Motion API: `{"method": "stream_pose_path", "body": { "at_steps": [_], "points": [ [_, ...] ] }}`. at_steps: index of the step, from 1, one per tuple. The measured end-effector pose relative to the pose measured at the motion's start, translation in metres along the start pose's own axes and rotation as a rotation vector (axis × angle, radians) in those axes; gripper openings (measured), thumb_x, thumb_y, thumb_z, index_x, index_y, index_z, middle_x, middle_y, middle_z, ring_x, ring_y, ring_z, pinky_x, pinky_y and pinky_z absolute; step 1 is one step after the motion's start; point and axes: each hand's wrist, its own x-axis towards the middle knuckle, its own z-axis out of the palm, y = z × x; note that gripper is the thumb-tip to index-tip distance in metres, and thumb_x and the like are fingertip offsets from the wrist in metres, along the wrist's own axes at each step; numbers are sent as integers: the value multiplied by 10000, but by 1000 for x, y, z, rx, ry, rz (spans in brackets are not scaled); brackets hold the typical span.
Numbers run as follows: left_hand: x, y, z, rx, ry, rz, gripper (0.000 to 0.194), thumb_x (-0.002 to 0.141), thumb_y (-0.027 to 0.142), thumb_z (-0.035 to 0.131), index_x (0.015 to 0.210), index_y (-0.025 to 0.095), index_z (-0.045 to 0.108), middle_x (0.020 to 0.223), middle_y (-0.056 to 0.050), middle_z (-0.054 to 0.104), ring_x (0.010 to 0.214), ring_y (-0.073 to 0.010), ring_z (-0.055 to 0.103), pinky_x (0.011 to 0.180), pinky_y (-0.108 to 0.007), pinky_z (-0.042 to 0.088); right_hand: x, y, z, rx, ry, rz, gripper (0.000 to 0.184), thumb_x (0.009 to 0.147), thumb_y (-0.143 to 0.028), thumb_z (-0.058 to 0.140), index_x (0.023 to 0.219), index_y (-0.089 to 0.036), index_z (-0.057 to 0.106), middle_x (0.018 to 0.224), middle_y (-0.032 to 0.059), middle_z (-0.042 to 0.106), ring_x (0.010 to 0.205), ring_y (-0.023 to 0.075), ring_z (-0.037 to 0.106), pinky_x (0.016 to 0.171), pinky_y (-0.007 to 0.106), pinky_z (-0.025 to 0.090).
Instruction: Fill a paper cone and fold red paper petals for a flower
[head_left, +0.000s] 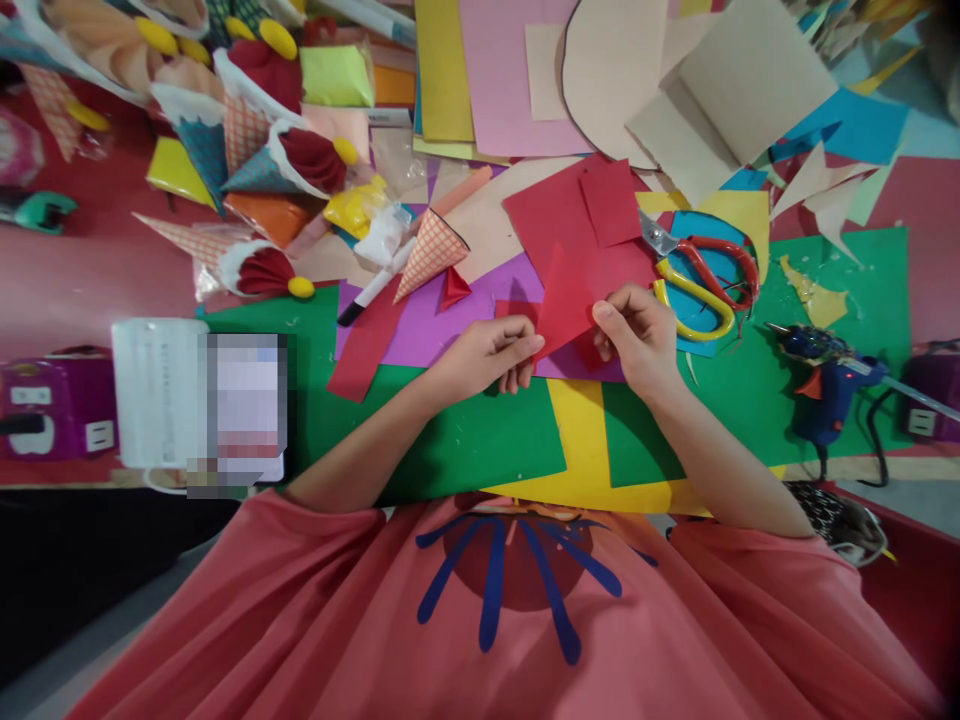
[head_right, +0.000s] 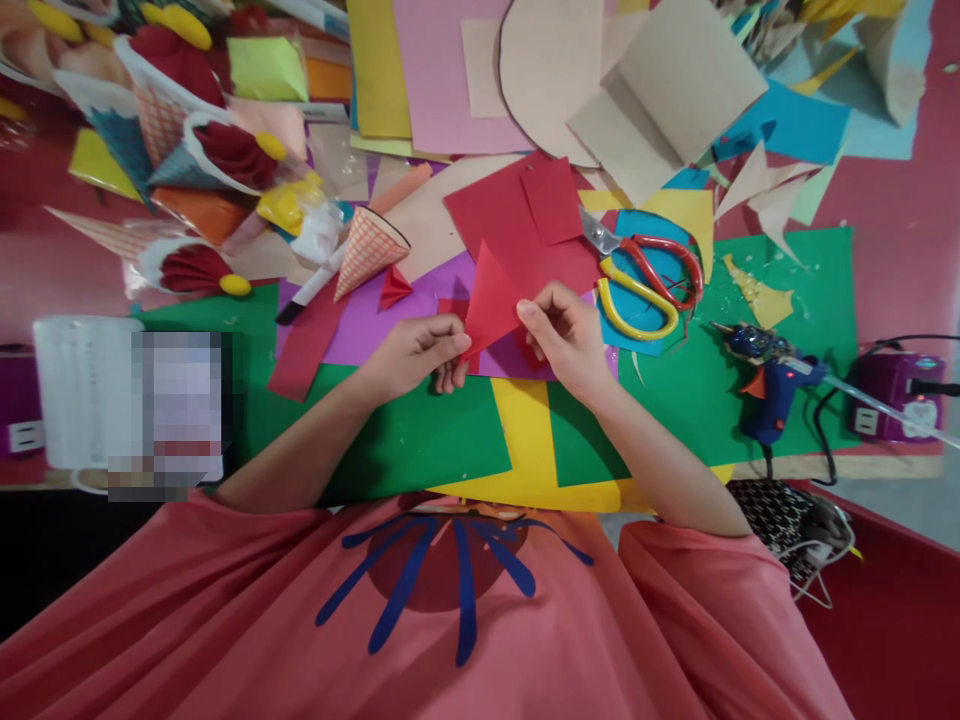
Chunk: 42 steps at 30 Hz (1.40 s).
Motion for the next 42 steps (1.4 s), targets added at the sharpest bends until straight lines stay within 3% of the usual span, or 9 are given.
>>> {"method": "stream_pose_path", "body": {
  "at_steps": [12,32,42],
  "points": [
    [-1,1,1,88,6,41,450,866,572,531,662,183,431,504,47,588,379,-34,511,355,-122,381,2,0,0,28,-5,-47,449,793,-573,667,633,-205,466,460,-80,497,362,36,418,366,189,310],
    [-2,1,1,28,-46,37,392,851,516,595,706,172,475,537,39,606,429,-42,541,391,-129,410,4,-1,-5,51,38,-38,423,775,-566,689,661,-207,497,494,-82,519,379,35,445,386,194,323],
    [-1,-4,0,13,-57,52,486,831,630,563,744,152,548,564,21,625,436,-49,557,405,-143,438,4,0,-4,64,-15,-34,397,797,-550,674,680,-199,529,532,-73,542,391,34,467,394,191,349]
  ]
}}
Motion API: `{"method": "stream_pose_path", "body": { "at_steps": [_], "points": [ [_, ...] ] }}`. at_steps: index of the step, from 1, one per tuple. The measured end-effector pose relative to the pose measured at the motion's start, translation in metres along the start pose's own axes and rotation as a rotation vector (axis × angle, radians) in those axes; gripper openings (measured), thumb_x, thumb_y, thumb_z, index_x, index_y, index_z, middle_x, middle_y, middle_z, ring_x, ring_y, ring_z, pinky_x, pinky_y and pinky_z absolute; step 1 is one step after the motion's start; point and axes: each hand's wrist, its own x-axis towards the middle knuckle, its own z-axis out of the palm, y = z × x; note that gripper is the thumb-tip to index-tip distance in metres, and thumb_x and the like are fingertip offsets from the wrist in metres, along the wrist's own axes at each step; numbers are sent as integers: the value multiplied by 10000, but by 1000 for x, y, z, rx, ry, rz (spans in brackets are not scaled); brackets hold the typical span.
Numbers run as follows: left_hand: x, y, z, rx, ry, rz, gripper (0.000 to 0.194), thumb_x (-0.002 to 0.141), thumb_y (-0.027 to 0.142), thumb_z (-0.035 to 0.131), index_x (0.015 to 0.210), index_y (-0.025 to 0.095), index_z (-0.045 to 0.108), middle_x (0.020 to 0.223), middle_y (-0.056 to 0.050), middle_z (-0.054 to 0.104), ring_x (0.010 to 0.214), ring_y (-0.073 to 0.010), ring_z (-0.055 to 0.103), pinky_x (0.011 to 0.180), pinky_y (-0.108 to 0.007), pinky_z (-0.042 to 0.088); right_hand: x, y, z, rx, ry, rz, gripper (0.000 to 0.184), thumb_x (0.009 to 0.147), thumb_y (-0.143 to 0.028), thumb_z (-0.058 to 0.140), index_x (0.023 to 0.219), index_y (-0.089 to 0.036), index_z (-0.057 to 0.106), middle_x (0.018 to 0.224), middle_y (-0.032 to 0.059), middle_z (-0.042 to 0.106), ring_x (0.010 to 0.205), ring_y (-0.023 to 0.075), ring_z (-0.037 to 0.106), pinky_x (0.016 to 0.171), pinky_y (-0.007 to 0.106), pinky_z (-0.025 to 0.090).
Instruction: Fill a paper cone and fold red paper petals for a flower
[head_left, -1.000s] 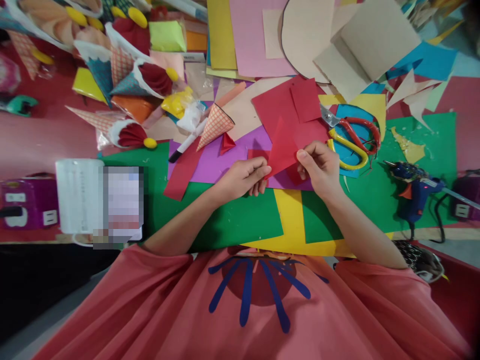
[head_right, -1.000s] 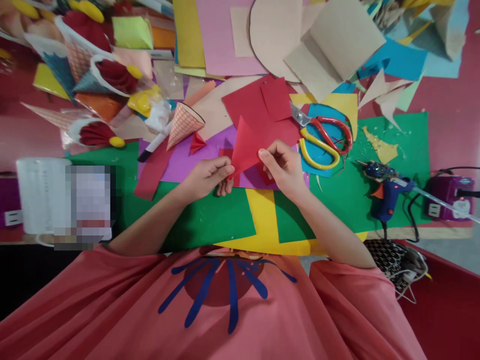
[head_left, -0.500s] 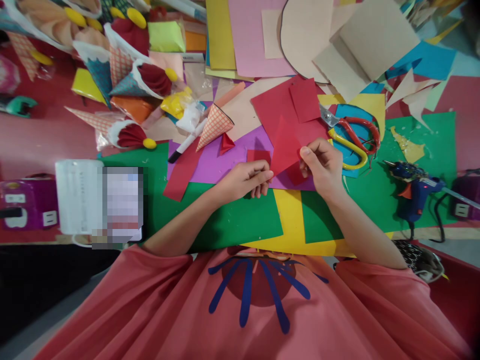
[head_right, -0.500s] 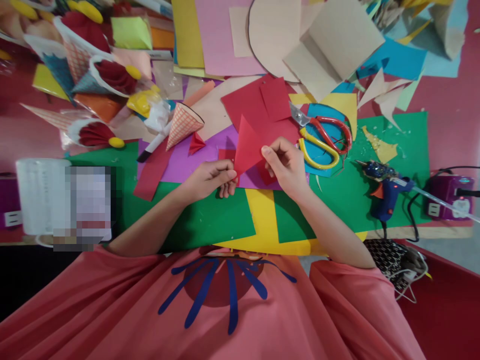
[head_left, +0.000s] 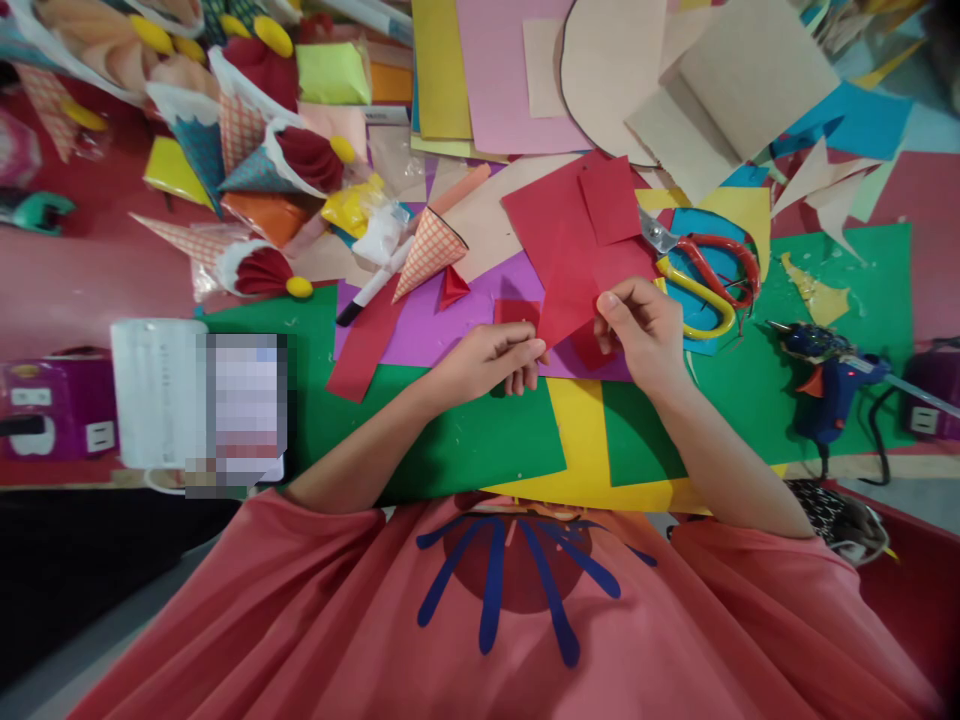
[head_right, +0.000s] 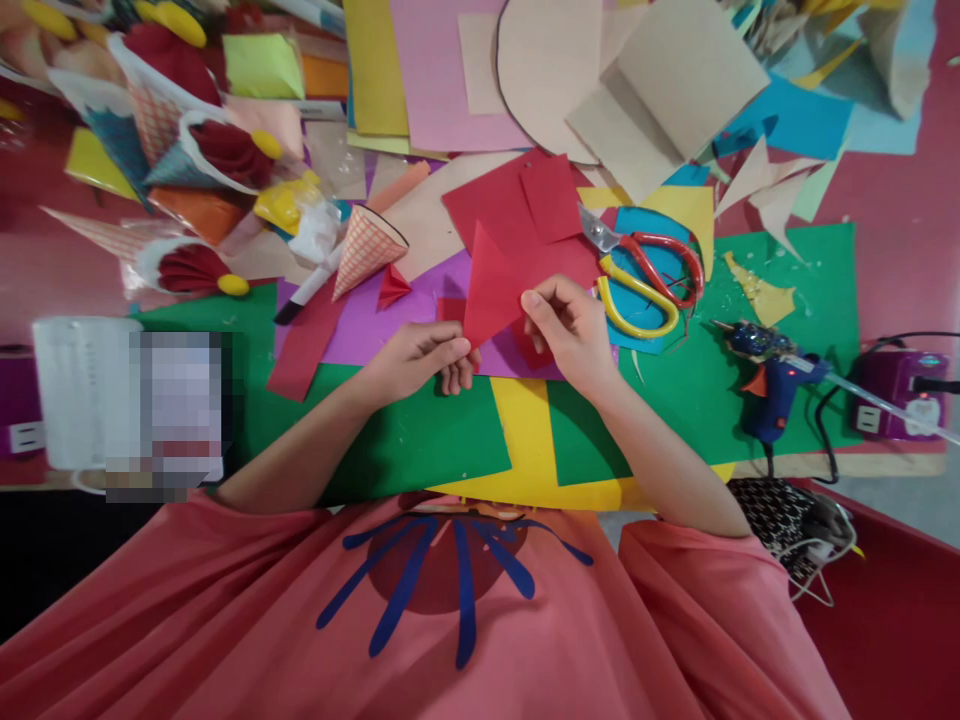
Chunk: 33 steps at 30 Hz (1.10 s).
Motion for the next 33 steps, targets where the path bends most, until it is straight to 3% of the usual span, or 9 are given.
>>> {"method": "stream_pose_path", "body": {
  "at_steps": [12,19,25,33],
  "points": [
    [-2,5,2,62,49,-8,470,818,609,590,704,157,532,513,25,600,421,-49,540,396,-140,422,0,-2,-1,-11,-25,8,403,810,-561,651,703,-193,525,570,-70,558,409,32,485,409,183,362],
    [-5,3,1,193,56,20,433,875,545,523,648,179,477,465,41,554,381,-51,511,372,-140,388,-1,-2,0,-37,-26,8,391,826,-549,641,698,-201,518,570,-62,553,421,41,484,417,191,371],
    [-6,8,0,353,67,139,399,895,427,488,583,183,444,411,70,425,360,-35,402,376,-156,287,-2,-2,1,-27,-57,31,417,809,-586,640,702,-206,504,569,-66,549,417,41,475,405,187,366],
    [-6,7,2,366,118,211,489,894,544,494,570,183,426,438,64,400,402,-41,363,402,-180,265,-2,-1,1,-1,-41,16,400,820,-559,646,705,-200,510,567,-68,547,417,37,480,416,185,370]
  ]
}}
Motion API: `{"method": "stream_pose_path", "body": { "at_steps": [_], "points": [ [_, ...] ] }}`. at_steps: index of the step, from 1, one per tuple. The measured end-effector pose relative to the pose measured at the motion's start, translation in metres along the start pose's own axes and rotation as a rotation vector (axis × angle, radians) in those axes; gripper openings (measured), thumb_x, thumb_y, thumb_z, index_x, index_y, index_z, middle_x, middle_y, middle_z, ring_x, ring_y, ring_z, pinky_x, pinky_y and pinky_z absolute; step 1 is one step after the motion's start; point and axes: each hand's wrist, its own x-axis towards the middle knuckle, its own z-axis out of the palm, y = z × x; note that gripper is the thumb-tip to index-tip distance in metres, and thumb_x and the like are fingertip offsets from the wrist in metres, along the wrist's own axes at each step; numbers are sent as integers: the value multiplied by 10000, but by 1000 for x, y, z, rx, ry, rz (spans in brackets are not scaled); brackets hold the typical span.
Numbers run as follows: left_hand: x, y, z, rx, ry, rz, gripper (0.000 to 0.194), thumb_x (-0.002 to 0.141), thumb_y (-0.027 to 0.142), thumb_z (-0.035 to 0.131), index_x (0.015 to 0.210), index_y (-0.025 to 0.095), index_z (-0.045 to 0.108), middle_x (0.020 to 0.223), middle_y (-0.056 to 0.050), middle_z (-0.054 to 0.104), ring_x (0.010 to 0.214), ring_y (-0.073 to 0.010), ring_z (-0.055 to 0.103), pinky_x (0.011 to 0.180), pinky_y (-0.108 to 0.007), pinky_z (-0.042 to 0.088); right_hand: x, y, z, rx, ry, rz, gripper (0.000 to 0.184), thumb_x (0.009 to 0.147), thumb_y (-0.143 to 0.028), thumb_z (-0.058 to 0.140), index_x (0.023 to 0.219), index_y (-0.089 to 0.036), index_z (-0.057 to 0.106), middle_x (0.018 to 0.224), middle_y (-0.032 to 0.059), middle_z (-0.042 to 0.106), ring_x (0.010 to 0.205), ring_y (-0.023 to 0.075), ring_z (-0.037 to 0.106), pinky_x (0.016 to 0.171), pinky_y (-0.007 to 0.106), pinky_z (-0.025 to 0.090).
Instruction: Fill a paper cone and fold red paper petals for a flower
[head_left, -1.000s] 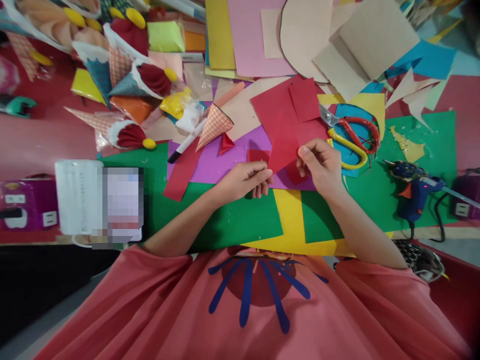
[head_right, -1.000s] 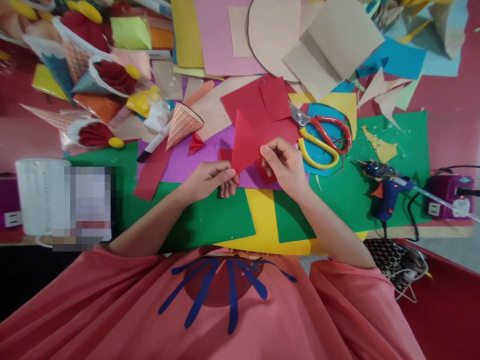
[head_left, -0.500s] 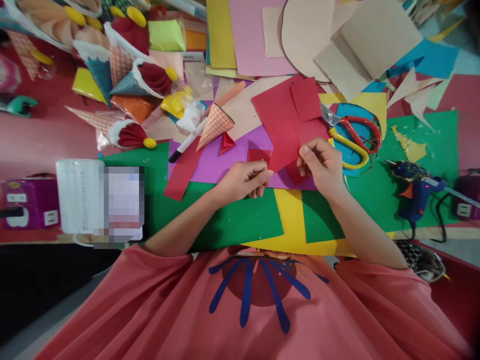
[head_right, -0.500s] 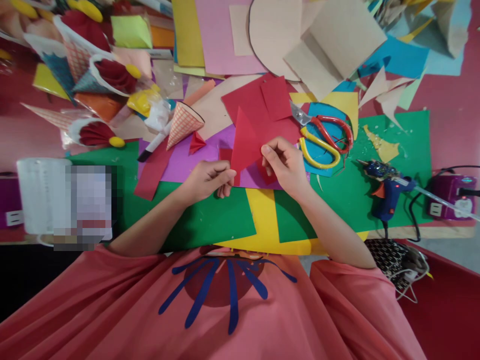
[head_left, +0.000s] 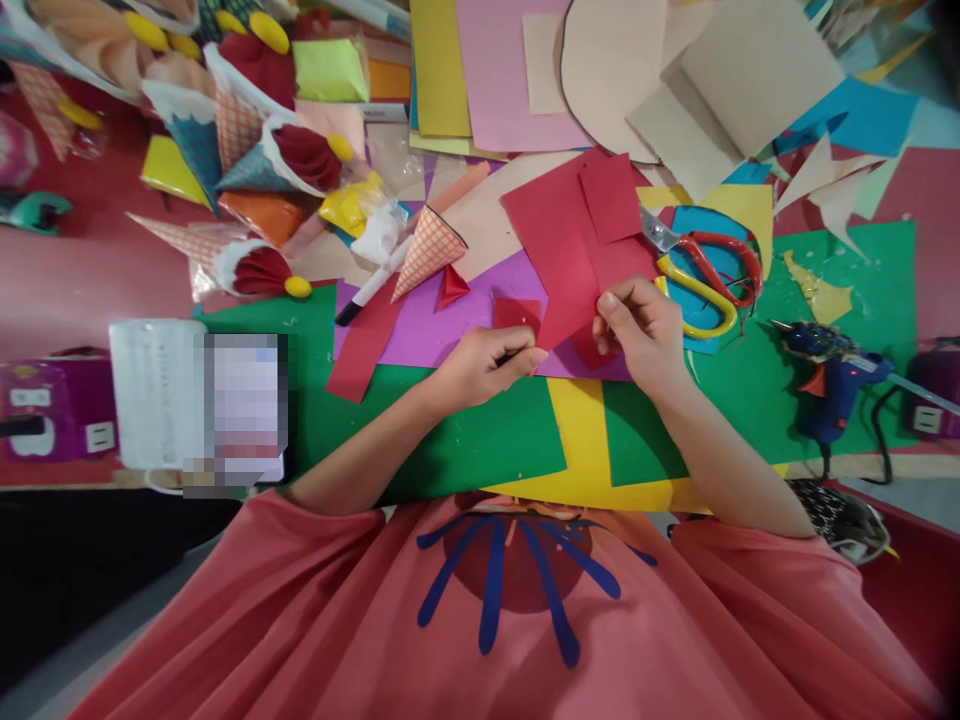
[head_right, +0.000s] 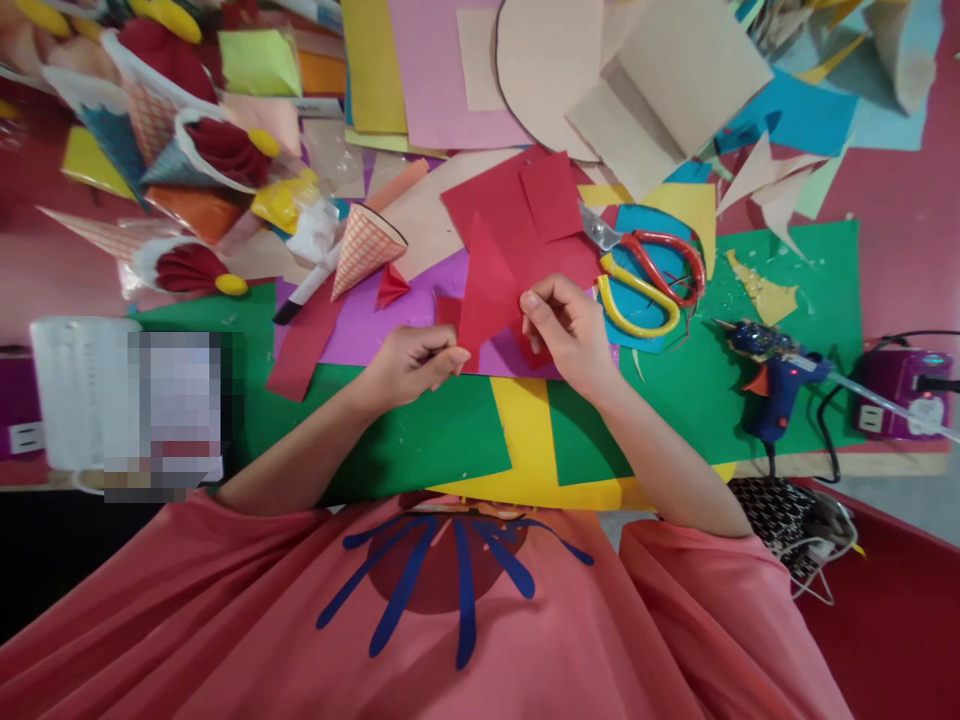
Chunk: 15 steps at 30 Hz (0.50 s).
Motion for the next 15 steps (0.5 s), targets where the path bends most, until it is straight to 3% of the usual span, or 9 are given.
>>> {"method": "stream_pose_path", "body": {
  "at_steps": [7,12,15],
  "points": [
    [1,-5,0,-212,-80,-90,488,865,600,524,651,161,528,543,21,570,472,-53,529,452,-156,417,1,1,-2,-20,-32,-6,385,835,-548,634,710,-205,509,564,-65,546,424,44,484,416,187,373],
    [6,-7,-1,-317,116,-94,496,785,644,609,663,179,488,514,45,555,434,-49,525,432,-153,431,0,2,-1,-14,-189,32,364,844,-520,641,718,-202,517,547,-65,534,432,48,493,421,180,380],
    [6,-7,-1,-295,188,-92,480,774,619,644,669,184,470,500,56,544,419,-46,522,423,-149,427,-1,1,0,-19,-219,67,365,836,-515,652,716,-198,518,543,-66,529,441,49,495,424,177,377]
  ]
}}
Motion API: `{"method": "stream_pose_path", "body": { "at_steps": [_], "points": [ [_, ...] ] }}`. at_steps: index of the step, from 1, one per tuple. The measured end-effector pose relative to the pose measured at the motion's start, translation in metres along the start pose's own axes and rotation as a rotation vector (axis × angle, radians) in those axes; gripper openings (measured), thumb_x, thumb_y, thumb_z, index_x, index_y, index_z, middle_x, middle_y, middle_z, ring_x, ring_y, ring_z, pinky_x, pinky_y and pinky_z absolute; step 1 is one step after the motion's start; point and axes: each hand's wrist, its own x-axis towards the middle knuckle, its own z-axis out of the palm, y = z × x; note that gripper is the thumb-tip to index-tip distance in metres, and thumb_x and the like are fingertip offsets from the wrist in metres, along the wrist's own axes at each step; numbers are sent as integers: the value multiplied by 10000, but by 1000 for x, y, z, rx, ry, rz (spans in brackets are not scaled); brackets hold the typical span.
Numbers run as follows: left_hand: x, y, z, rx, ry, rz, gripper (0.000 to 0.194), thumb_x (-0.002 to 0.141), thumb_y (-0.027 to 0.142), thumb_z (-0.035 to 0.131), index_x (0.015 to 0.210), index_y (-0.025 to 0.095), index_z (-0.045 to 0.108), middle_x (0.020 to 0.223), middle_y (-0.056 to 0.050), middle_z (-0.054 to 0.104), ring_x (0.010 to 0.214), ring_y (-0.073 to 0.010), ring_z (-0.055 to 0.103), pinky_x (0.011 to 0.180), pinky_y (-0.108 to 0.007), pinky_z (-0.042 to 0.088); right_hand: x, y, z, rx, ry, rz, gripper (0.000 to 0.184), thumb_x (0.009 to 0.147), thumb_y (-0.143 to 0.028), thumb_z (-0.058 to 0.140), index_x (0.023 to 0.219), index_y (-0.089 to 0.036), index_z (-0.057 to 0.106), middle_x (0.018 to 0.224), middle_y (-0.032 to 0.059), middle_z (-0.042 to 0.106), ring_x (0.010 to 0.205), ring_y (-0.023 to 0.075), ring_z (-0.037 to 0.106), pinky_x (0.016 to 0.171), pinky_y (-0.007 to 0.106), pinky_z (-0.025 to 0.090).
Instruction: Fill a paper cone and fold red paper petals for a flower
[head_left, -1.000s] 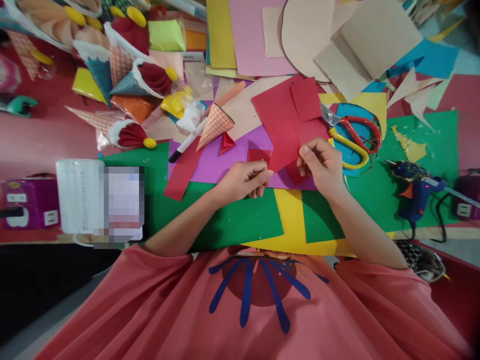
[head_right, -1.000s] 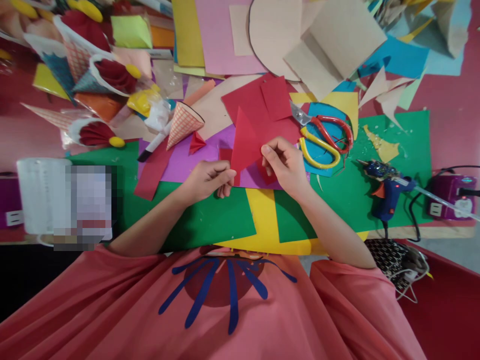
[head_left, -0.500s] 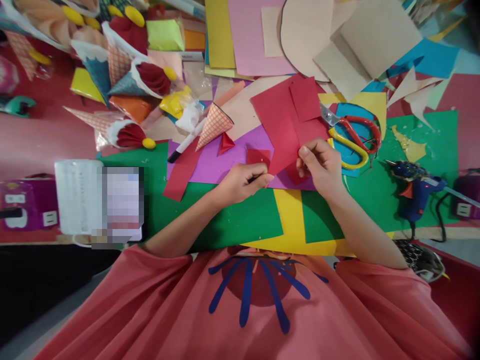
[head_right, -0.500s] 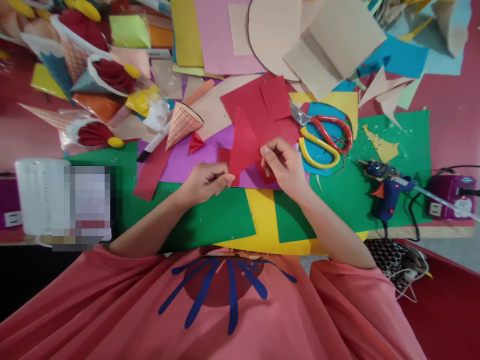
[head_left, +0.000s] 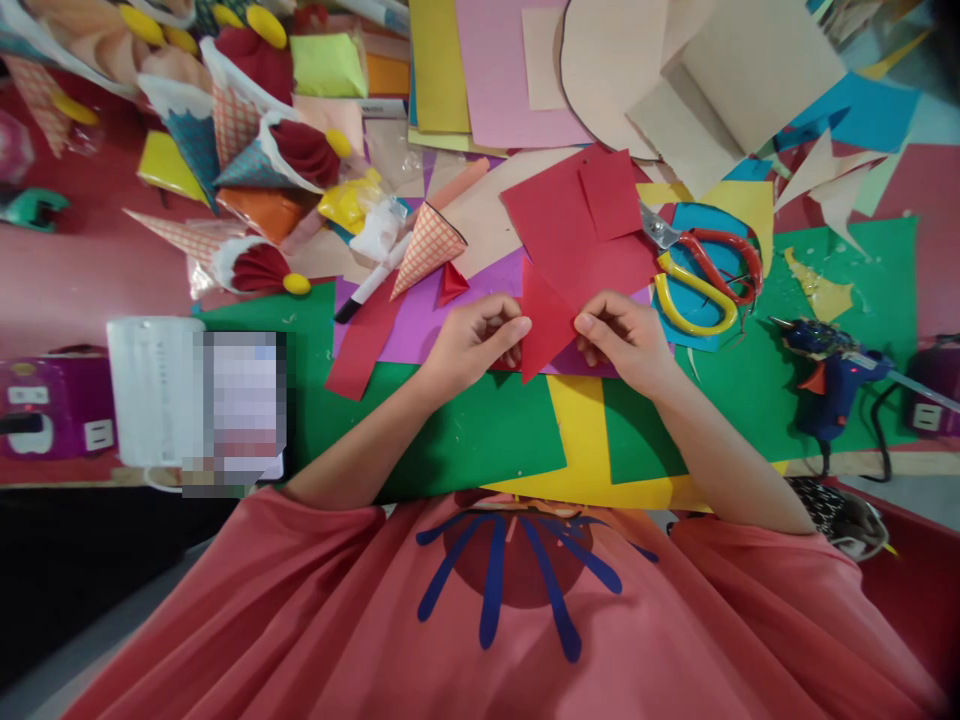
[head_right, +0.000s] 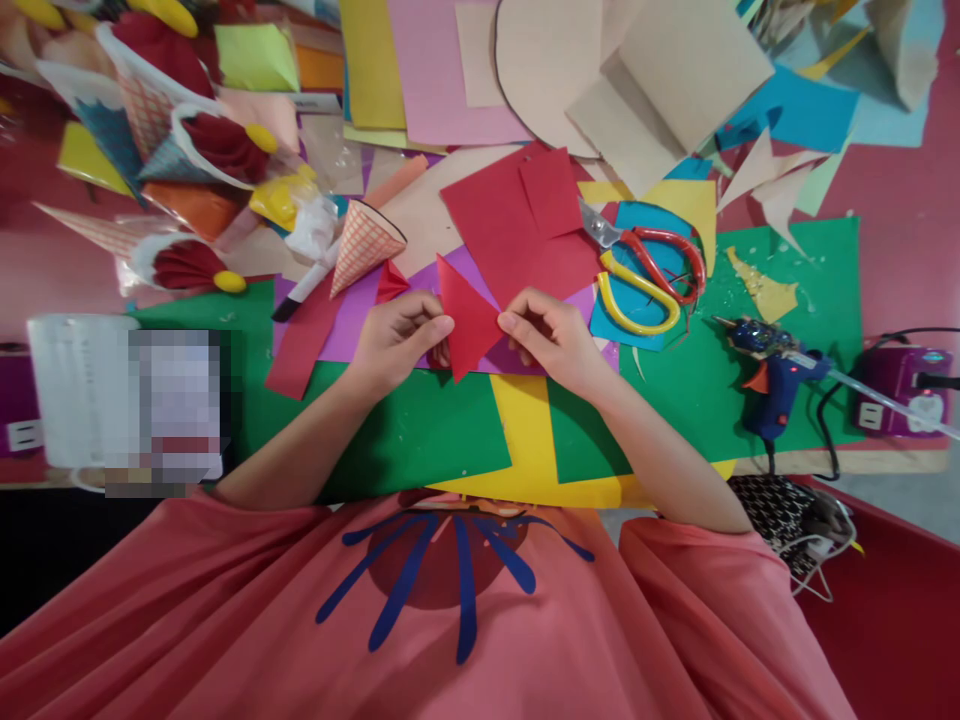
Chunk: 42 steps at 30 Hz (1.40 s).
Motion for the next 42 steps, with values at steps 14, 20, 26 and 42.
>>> {"method": "stream_pose_path", "body": {
  "at_steps": [14,20,26,42],
  "points": [
    [2,-13,-1,184,228,134,239,808,379,671,833,182,538,750,27,633,637,-57,623,572,-156,494,3,3,-1,52,49,35,366,776,-500,716,700,-183,550,557,-57,571,423,43,504,393,172,348],
    [-2,-16,0,264,75,223,351,808,464,680,993,174,607,950,-43,691,807,-108,677,726,-214,560,2,3,4,17,99,-2,379,767,-476,735,660,-199,499,477,-84,492,401,46,455,398,182,335],
    [-4,-18,3,257,7,220,533,728,496,755,1117,196,546,1140,-87,659,994,-158,668,815,-264,574,-2,2,8,136,-103,24,346,746,-410,774,677,-177,527,556,-67,542,457,35,487,431,162,363],
    [10,-26,-13,146,331,299,250,811,372,698,950,189,599,888,5,641,765,-62,628,669,-148,507,4,-1,-8,70,51,-16,333,774,-444,742,694,-191,541,510,-75,549,425,39,513,412,157,400]
  ]
}}
